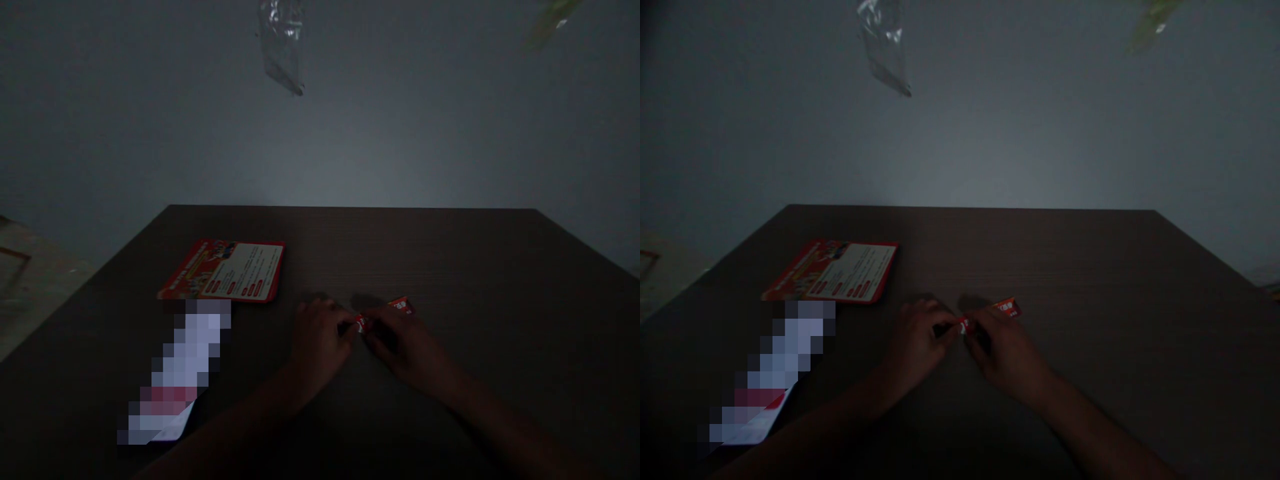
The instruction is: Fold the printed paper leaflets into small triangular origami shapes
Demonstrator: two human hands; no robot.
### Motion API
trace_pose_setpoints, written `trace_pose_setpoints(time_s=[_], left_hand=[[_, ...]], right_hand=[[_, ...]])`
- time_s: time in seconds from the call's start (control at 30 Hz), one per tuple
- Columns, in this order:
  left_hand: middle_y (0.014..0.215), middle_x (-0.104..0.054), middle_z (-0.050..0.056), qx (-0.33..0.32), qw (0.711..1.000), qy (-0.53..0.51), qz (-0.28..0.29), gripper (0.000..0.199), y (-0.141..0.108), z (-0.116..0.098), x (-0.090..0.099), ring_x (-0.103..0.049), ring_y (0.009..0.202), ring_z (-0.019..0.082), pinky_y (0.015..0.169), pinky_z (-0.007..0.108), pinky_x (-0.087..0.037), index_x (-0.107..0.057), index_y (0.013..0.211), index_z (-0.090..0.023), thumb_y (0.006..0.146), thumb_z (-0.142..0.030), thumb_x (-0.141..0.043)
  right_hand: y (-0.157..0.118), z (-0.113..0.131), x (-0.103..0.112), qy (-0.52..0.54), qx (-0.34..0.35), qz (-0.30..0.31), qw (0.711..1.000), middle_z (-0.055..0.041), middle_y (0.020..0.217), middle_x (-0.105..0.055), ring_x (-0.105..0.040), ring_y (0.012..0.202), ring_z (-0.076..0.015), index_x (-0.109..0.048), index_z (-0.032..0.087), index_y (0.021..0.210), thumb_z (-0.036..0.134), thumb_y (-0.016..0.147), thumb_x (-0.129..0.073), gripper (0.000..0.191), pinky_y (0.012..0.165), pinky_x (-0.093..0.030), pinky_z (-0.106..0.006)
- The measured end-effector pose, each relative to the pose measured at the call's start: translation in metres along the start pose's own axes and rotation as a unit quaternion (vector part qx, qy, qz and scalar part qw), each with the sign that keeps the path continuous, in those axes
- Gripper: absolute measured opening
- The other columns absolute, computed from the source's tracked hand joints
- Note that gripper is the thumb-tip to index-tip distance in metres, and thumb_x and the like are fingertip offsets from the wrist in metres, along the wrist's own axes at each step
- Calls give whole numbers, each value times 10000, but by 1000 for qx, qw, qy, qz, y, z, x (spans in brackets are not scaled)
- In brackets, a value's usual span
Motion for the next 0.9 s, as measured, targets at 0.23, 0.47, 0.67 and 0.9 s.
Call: trace_pose_setpoints(time_s=[0.23, 0.47, 0.67, 0.9], left_hand=[[831, -638, 32, 2, 1000, 0, 7, 87, 0, 0, 1, -540, 854, 221, 747, 365, -355, -687, 812, -241, 811, -252, -601], [840, -625, 26, -11, 1000, 1, -3, 106, -1, 3, -1, -529, 864, 215, 771, 368, -356, -686, 834, -246, 831, -280, -585], [837, -622, 13, -18, 999, -37, -11, 73, -1, 5, 0, -533, 856, 202, 758, 348, -361, -663, 823, -224, 824, -248, -594], [797, -596, -1, -26, 997, -62, -23, 51, -1, 4, 1, -527, 806, 179, 738, 328, -356, -628, 818, -194, 770, -202, -640]], right_hand=[[1, -1, 1, 25, 0, -8, 1000, -84, 910, -644, -617, 827, -212, -570, 188, 1044, 189, 848, -525, 202, 721, -483, -341], [0, -3, 6, 40, 43, -53, 997, -63, 927, -640, -598, 863, -186, -600, 210, 969, 156, 853, -531, 145, 780, -469, -331], [0, -2, 10, 52, 49, -66, 995, -54, 920, -647, -601, 855, -175, -614, 211, 956, 118, 841, -525, 173, 760, -476, -318], [-1, -5, 9, 63, 49, -70, 994, -45, 931, -654, -613, 858, -174, -618, 224, 967, 108, 828, -530, 201, 772, -479, -321]])
Point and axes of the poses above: each hand's wrist, its own y-axis towards the middle knuckle, its own x-axis out of the back of the hand, z = x × y, the point moved 4 cm from there along y, towards the middle knuckle
